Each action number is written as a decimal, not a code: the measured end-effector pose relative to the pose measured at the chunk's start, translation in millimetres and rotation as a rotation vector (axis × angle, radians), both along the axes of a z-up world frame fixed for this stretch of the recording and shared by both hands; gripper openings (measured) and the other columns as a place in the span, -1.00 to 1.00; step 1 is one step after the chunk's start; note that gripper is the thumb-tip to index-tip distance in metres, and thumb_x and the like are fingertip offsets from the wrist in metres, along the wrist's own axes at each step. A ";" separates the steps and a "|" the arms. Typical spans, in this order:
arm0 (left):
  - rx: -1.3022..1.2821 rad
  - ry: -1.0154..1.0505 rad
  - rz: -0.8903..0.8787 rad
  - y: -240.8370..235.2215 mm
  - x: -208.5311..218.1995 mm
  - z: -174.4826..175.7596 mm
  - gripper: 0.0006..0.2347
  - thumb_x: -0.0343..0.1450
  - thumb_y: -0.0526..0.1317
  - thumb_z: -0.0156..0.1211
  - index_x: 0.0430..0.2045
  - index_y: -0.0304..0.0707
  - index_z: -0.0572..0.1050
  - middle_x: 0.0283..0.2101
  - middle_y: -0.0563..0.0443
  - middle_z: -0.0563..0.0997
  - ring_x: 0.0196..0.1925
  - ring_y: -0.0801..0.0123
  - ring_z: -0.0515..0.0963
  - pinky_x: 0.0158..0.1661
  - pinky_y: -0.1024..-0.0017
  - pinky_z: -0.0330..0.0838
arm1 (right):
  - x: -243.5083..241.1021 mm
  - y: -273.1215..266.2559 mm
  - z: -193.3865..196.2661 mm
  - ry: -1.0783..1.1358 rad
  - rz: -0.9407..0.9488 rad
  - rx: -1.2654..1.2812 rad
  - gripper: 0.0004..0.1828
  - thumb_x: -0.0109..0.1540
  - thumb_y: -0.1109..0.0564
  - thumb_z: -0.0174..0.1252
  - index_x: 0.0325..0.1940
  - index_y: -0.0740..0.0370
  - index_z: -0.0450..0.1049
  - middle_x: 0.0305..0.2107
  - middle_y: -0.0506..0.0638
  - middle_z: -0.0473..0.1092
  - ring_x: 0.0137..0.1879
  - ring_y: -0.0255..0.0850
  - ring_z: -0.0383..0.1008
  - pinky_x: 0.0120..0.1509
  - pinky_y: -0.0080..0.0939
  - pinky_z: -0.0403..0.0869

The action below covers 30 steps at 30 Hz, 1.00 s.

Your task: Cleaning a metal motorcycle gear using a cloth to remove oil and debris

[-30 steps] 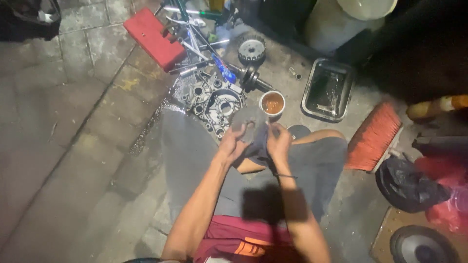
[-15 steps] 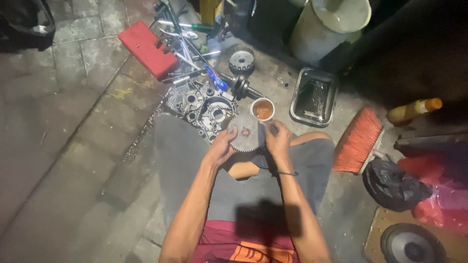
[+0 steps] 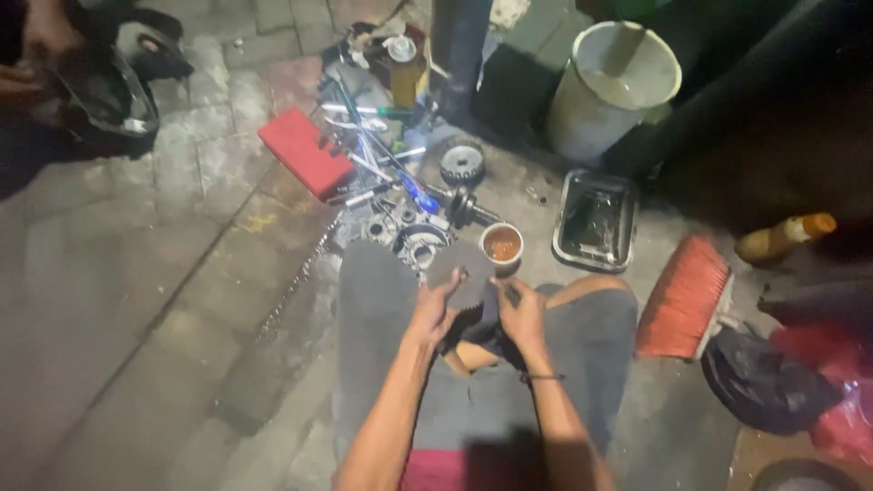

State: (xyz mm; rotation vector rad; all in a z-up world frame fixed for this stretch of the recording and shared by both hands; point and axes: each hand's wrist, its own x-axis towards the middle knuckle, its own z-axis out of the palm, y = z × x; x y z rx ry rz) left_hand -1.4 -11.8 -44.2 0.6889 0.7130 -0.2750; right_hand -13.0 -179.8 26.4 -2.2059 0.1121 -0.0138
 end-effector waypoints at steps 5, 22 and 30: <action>0.093 -0.065 -0.008 -11.0 2.2 8.3 -0.67 0.37 -0.23 0.44 -0.03 -0.34 0.53 -0.13 -0.17 0.64 -0.05 0.16 0.65 -0.03 0.04 0.60 | 8.6 -11.3 -5.5 -0.069 -0.008 -0.174 -0.83 0.29 0.09 0.23 -0.15 0.21 0.62 -0.31 0.16 0.58 -0.04 0.15 0.60 0.18 0.08 0.45; 0.083 -0.097 0.089 11.2 11.9 1.7 -0.72 0.37 -0.21 0.44 -0.15 -0.35 0.54 -0.26 -0.19 0.67 -0.21 0.25 0.70 -0.18 0.19 0.67 | 35.0 -5.1 -41.2 0.260 0.048 0.297 -0.69 0.37 -0.03 0.03 -0.13 0.12 0.64 -0.18 0.10 0.55 0.11 -0.01 0.51 0.36 0.05 0.31; 0.119 -0.067 0.075 10.3 12.4 3.3 -0.75 0.37 -0.21 0.44 -0.19 -0.36 0.56 -0.27 -0.18 0.67 -0.22 0.27 0.69 -0.19 0.22 0.67 | 29.2 -14.8 -39.3 0.049 0.211 0.209 -0.70 0.05 0.17 0.15 -0.17 0.31 0.55 -0.27 0.19 0.48 0.04 0.03 0.47 0.26 0.09 0.35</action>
